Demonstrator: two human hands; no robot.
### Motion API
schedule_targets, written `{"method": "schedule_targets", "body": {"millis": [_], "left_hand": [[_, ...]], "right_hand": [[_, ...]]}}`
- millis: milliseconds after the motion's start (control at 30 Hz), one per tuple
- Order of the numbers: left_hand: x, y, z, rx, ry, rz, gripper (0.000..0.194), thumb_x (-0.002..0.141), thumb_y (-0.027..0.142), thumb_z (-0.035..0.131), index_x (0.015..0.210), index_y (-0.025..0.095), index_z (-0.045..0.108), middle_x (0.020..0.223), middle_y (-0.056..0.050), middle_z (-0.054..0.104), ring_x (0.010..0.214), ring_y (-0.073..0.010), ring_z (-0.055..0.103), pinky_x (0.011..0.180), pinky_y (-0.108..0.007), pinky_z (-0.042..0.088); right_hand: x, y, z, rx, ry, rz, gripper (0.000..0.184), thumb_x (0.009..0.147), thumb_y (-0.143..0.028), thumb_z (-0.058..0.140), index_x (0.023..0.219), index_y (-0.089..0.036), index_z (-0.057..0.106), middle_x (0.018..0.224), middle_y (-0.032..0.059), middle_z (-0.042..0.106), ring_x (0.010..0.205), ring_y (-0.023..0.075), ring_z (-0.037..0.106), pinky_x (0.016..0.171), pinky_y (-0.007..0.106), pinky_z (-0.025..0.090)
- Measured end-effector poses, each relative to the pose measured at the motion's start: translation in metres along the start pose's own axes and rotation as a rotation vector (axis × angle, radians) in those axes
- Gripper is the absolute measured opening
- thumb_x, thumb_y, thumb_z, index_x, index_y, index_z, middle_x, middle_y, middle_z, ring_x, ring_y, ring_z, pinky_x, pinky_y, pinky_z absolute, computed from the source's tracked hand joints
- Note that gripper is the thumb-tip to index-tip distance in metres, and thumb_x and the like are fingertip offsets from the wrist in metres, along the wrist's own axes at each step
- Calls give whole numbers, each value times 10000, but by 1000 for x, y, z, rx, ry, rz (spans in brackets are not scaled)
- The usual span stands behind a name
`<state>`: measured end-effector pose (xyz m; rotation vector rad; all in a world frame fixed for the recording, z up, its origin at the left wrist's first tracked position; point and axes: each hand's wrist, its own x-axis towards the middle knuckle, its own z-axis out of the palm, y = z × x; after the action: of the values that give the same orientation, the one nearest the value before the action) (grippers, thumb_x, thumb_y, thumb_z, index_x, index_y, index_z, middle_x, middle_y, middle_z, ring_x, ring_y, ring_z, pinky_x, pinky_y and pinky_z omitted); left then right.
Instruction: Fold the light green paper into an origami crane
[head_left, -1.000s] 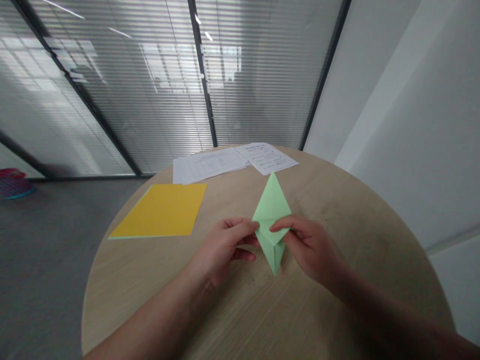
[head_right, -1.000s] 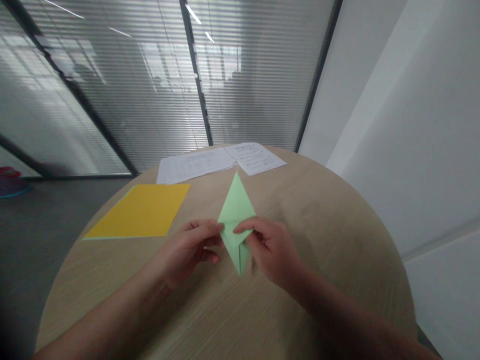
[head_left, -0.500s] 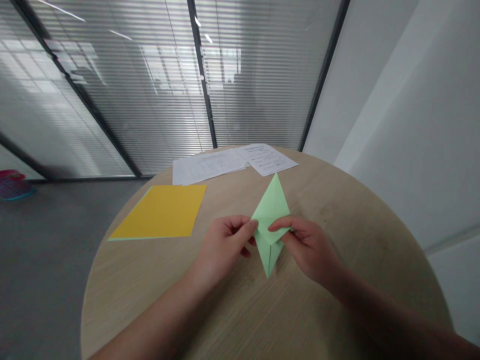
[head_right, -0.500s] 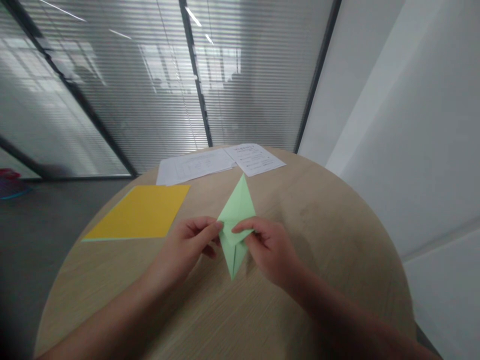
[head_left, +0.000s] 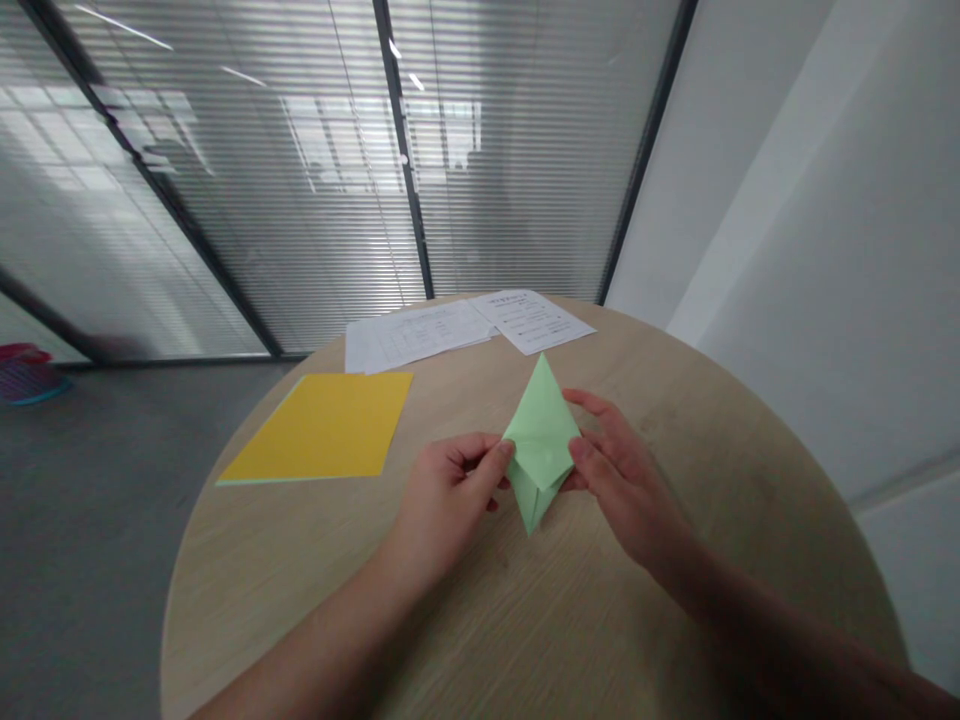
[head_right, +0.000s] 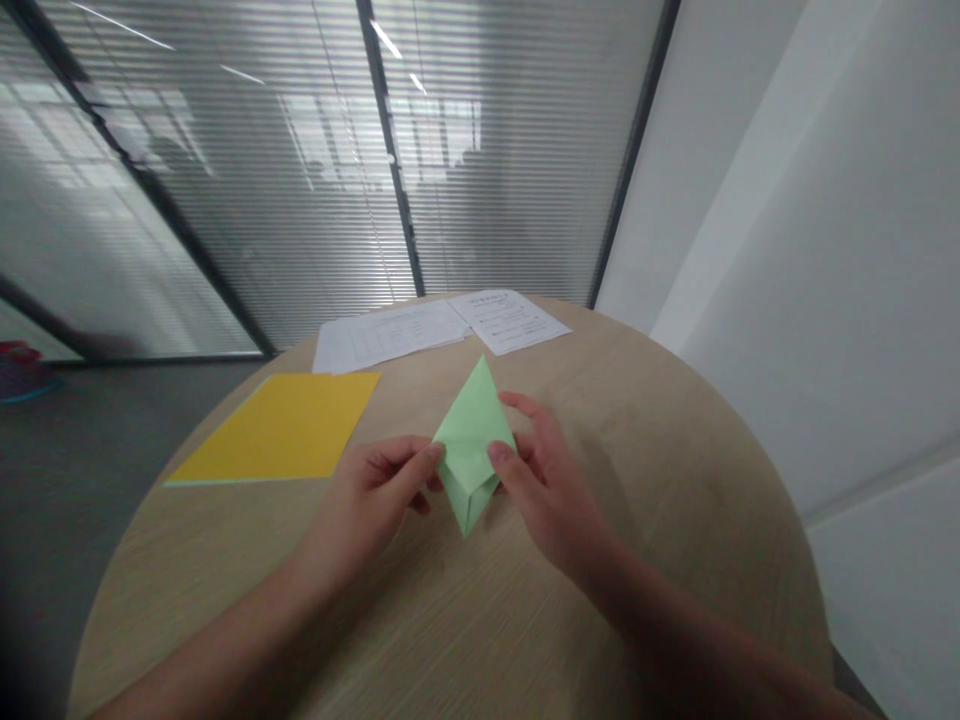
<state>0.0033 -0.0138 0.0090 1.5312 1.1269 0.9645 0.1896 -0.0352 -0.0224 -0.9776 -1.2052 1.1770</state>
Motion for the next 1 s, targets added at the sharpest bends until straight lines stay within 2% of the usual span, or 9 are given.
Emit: {"method": "schedule_targets", "body": {"millis": [100, 200, 267, 367, 467, 600, 733, 867, 1000], "left_hand": [[-1, -1, 0, 15, 2, 13, 297, 849, 419, 627, 739, 163, 731, 623, -16, 619, 544, -124, 536, 485, -217, 481], [-1, -1, 0, 23, 13, 28, 308, 850, 425, 626, 732, 161, 732, 630, -17, 621, 543, -120, 530, 489, -216, 483], [0, -2, 0, 22, 15, 36, 315, 849, 428, 625, 723, 158, 729, 632, -17, 621, 542, -119, 527, 488, -215, 482], [2, -2, 0, -3, 10, 14, 322, 837, 437, 629, 730, 149, 728, 638, -23, 627, 558, -125, 540, 488, -216, 485], [4, -4, 2, -75, -10, -35, 318, 798, 451, 675, 780, 140, 737, 654, -23, 635, 565, -125, 545, 490, -221, 495], [4, -8, 5, -135, -57, -65, 304, 742, 433, 740, 764, 130, 728, 648, -21, 635, 551, -120, 539, 486, -222, 484], [4, -10, 6, -140, -66, -52, 303, 762, 436, 723, 750, 134, 731, 612, -9, 608, 522, -112, 513, 472, -222, 463], [5, -10, 4, -135, -75, -52, 308, 765, 441, 711, 751, 134, 735, 591, -3, 597, 495, -109, 501, 457, -225, 446], [5, -11, 4, -137, -70, -59, 309, 764, 442, 712, 735, 134, 724, 583, 0, 589, 491, -107, 495, 459, -224, 435]], "right_hand": [[5, -1, 3, -13, 25, 144, 641, 815, -461, 736, 1335, -209, 457, 829, 34, 707, 671, 160, 662, 607, 280, 575], [10, 0, 2, 52, 8, 242, 644, 773, -496, 776, 1277, -191, 515, 955, 83, 732, 781, 191, 708, 671, 322, 614], [10, 0, 1, 80, -54, 270, 570, 763, -529, 782, 1159, -156, 613, 987, 104, 737, 807, 192, 714, 715, 331, 621], [10, 1, -1, 55, -123, 258, 491, 767, -559, 777, 955, -110, 716, 912, 105, 744, 766, 171, 701, 735, 308, 610], [9, 2, -1, -1, -99, 214, 474, 772, -563, 776, 887, -104, 746, 841, 91, 741, 731, 166, 688, 719, 302, 603], [6, 5, 0, -73, -102, 173, 421, 793, -534, 765, 897, -126, 764, 824, 83, 740, 772, 203, 710, 747, 339, 613], [5, 6, 1, -113, -128, 164, 375, 819, -498, 752, 932, -141, 773, 860, 87, 752, 797, 216, 720, 783, 363, 614], [5, 3, 3, -36, -131, 173, 428, 802, -523, 759, 971, -129, 756, 891, 95, 759, 776, 205, 719, 758, 346, 613], [6, -1, 4, -16, -115, 175, 449, 799, -554, 747, 905, -118, 725, 854, 89, 745, 747, 192, 710, 734, 329, 611]]}}
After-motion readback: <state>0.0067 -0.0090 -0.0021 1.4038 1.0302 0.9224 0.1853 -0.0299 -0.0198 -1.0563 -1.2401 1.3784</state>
